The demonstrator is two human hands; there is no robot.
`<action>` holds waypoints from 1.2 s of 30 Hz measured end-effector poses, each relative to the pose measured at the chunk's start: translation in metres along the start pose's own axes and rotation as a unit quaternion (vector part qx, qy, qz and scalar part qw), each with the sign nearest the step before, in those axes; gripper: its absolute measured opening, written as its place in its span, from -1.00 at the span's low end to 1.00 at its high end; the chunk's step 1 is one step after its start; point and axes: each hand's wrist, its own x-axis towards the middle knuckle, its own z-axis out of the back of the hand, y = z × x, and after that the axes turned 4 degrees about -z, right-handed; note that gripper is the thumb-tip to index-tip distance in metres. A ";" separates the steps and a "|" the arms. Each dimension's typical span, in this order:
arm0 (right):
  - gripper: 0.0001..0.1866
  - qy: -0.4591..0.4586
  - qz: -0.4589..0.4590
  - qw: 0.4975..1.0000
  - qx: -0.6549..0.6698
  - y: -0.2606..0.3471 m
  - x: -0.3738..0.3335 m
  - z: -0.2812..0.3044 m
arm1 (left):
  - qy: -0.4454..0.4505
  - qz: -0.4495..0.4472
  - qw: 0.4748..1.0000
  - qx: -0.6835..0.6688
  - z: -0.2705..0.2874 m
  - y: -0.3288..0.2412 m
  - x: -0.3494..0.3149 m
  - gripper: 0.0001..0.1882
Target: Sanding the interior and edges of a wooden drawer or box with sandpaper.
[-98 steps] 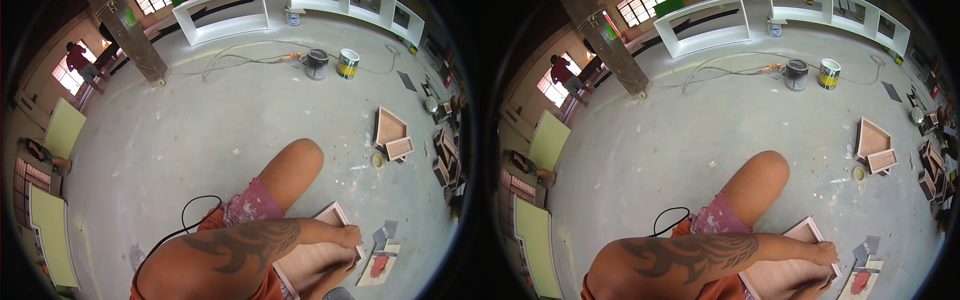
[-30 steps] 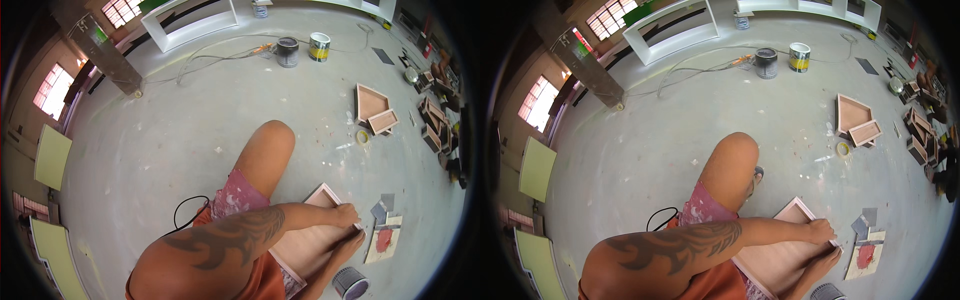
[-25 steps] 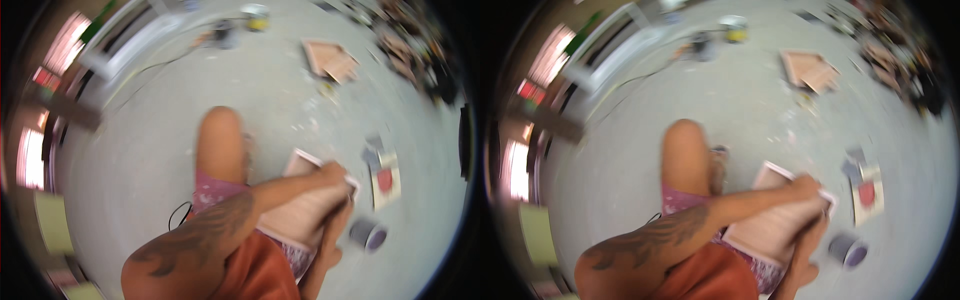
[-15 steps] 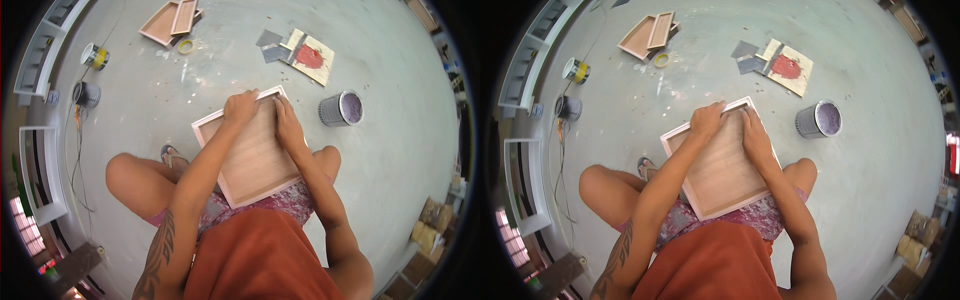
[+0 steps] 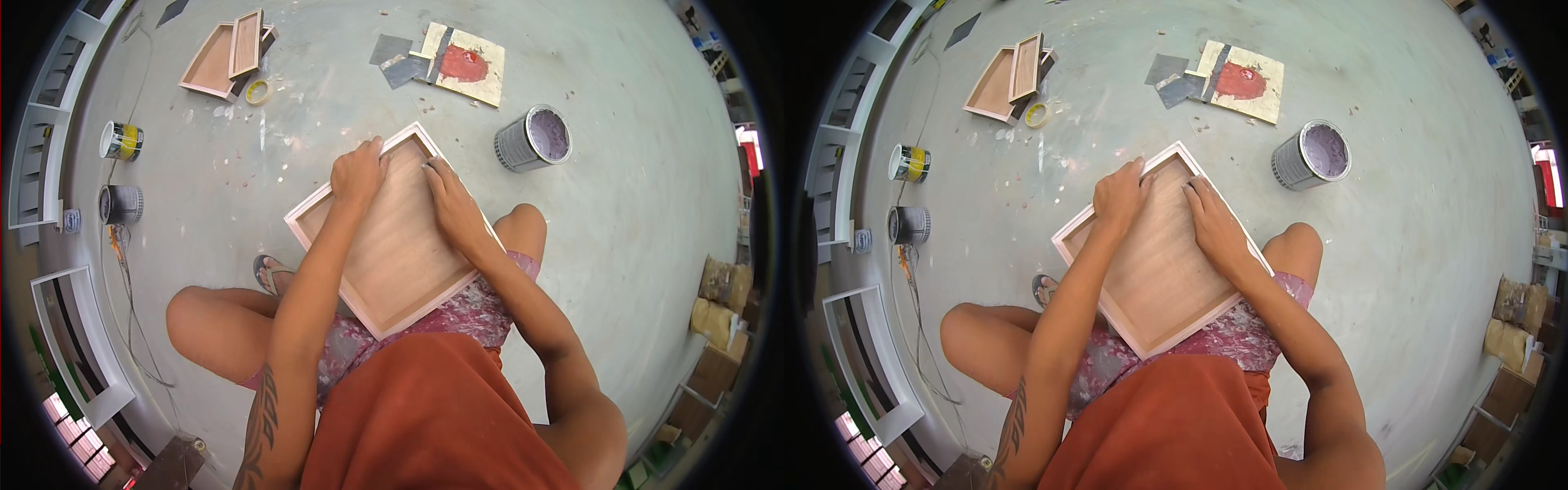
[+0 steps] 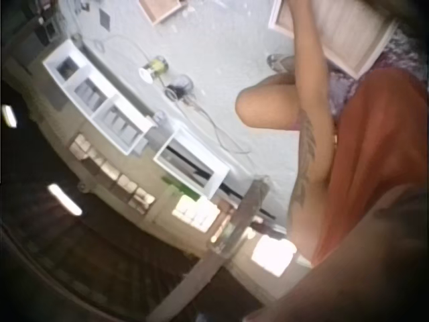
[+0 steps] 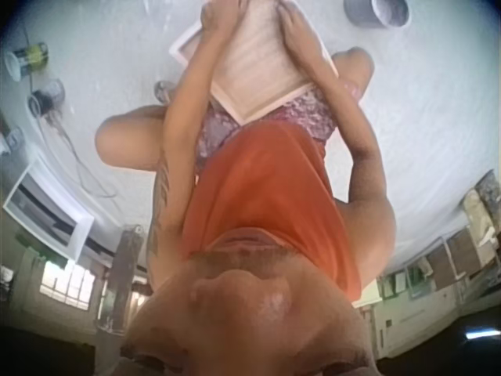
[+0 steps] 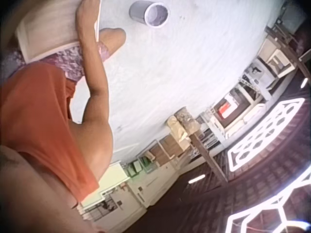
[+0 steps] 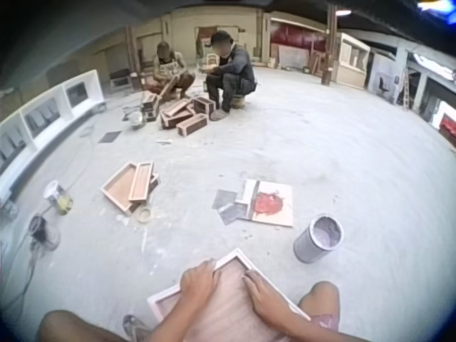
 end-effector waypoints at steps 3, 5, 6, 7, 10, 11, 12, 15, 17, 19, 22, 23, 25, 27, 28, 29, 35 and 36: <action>-0.55 -0.017 0.006 1.000 -0.014 -0.004 0.033 -0.013 | -0.002 -0.015 1.000 -0.005 -0.003 -0.007 0.004 -0.65; -0.55 -0.027 0.027 0.999 -0.023 -0.006 0.045 -0.017 | 0.006 -0.016 1.000 -0.005 -0.005 -0.005 0.006 -0.65; -0.55 -0.019 0.018 1.000 -0.007 -0.004 0.042 -0.016 | -0.005 -0.019 1.000 -0.009 -0.005 -0.003 0.004 -0.65; -0.55 -0.012 0.009 1.000 0.009 -0.002 0.038 -0.013 | -0.015 -0.023 1.000 -0.013 -0.005 -0.002 0.002 -0.66; -0.56 -0.004 0.013 0.999 -0.040 -0.004 -0.004 -0.005 | -0.007 -0.007 1.000 -0.004 -0.001 0.002 -0.001 -0.66; -0.56 -0.003 0.014 0.999 -0.043 -0.004 -0.002 -0.007 | -0.007 -0.006 1.000 -0.006 0.001 0.004 -0.001 -0.66; -0.56 -0.003 0.016 0.999 -0.031 -0.004 0.002 -0.004 | -0.010 -0.006 1.000 -0.006 0.002 0.002 0.000 -0.66; -0.55 -0.002 0.007 0.999 -0.040 -0.002 0.037 -0.008 | -0.001 -0.026 1.000 -0.012 -0.006 -0.008 0.000 -0.65; -0.56 -0.002 0.008 0.999 -0.053 -0.001 0.050 -0.010 | 0.004 -0.036 0.999 -0.011 -0.005 -0.007 0.006 -0.65; -0.57 -0.014 0.003 1.000 -0.025 0.005 0.033 -0.009 | -0.009 -0.027 1.000 -0.005 -0.001 -0.002 0.000 -0.67; -0.57 -0.022 0.012 0.998 -0.051 0.002 -0.009 -0.003 | -0.009 -0.013 1.000 -0.007 0.003 0.000 -0.005 -0.68; -0.57 -0.022 0.015 0.998 -0.052 -0.002 -0.002 -0.004 | -0.011 -0.011 1.000 -0.008 0.003 -0.001 -0.001 -0.68; -0.55 -0.011 -0.007 1.000 -0.018 0.006 0.016 0.002 | -0.016 -0.018 1.000 -0.007 0.000 -0.006 0.000 -0.68; -0.54 -0.016 0.002 0.999 -0.039 0.005 0.040 -0.013 | -0.008 -0.027 1.000 -0.011 -0.003 -0.003 0.001 -0.66; -0.54 -0.020 0.017 0.998 -0.057 0.004 0.046 -0.018 | -0.003 -0.030 0.999 -0.011 -0.005 -0.002 0.002 -0.65; -0.54 -0.021 0.015 0.998 -0.059 0.001 0.039 -0.015 | -0.003 -0.032 0.999 -0.012 -0.008 -0.004 0.004 -0.65; -0.54 -0.001 0.011 0.998 -0.068 -0.005 -0.018 -0.006 | -0.016 -0.003 1.000 -0.006 0.002 -0.001 -0.007 -0.66; -0.54 -0.005 0.010 0.999 -0.048 -0.001 -0.005 -0.007 | -0.012 -0.005 1.000 -0.005 0.003 -0.002 -0.007 -0.67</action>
